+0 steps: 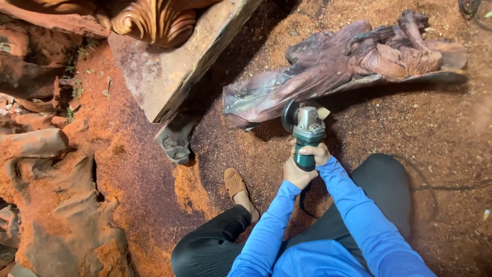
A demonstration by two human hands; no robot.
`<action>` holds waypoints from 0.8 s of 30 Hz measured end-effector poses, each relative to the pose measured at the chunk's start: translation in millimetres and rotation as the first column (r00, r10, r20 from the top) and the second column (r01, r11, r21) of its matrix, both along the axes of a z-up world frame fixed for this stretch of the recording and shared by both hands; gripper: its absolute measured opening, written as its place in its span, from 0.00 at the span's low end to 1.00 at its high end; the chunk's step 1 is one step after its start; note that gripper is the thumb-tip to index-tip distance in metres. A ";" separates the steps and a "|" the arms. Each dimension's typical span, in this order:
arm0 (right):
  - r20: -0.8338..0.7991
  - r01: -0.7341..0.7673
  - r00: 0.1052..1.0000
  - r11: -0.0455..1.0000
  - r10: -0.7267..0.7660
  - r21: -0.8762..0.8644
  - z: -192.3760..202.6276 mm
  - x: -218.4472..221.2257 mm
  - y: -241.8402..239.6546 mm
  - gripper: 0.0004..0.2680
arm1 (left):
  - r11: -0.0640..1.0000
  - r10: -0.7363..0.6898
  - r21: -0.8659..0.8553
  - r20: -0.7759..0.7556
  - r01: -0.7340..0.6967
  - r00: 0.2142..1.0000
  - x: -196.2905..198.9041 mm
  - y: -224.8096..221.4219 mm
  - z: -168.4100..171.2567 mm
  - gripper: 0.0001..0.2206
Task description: Using an angle grinder to sand and shape a large wooden sculpture on the floor
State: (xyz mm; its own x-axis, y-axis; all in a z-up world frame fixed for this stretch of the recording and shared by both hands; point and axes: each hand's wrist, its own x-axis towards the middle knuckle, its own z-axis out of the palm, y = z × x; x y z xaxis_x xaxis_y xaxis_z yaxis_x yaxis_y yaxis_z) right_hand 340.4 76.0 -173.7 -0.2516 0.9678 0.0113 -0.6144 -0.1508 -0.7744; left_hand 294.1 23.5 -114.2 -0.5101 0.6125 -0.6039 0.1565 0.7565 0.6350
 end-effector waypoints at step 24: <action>-0.174 -0.346 0.934 0.912 0.313 -0.221 -12.8 39.0 30.4 0.15 | 0.991 -0.090 -0.101 0.008 0.090 0.996 23.0 33.8 60.1 0.33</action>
